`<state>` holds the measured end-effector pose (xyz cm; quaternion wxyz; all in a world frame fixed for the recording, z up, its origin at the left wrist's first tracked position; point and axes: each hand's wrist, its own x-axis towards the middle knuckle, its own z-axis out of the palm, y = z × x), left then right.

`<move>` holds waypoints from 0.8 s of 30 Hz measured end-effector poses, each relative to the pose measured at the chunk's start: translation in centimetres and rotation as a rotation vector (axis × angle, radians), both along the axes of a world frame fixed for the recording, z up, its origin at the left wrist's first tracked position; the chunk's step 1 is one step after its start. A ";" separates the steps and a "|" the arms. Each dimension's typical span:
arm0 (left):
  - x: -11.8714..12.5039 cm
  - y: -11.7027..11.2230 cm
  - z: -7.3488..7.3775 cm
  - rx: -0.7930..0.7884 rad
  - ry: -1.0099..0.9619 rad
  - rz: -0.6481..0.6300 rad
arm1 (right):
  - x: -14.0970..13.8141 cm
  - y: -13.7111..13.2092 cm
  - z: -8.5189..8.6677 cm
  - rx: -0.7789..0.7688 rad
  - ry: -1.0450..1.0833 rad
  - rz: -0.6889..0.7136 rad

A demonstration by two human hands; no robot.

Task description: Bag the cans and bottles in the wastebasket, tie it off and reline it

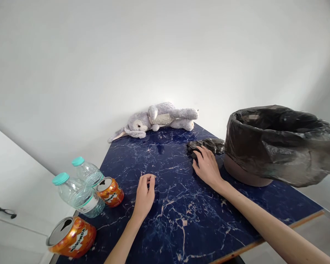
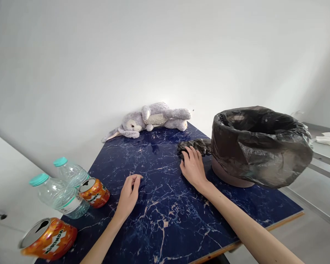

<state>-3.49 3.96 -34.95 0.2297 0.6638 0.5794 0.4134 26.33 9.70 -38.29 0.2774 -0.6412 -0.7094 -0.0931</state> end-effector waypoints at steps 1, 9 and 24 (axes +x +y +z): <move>0.1 0.0 0.1 -0.008 0.002 0.001 | -0.5 -0.2 0.2 0.036 -0.003 0.045; 0.1 0.2 0.0 0.039 0.015 -0.009 | -0.4 1.8 -1.9 -0.304 0.075 -0.042; 0.5 -0.1 0.7 -0.017 -0.008 -0.079 | -1.6 -1.6 0.3 -0.100 0.259 0.619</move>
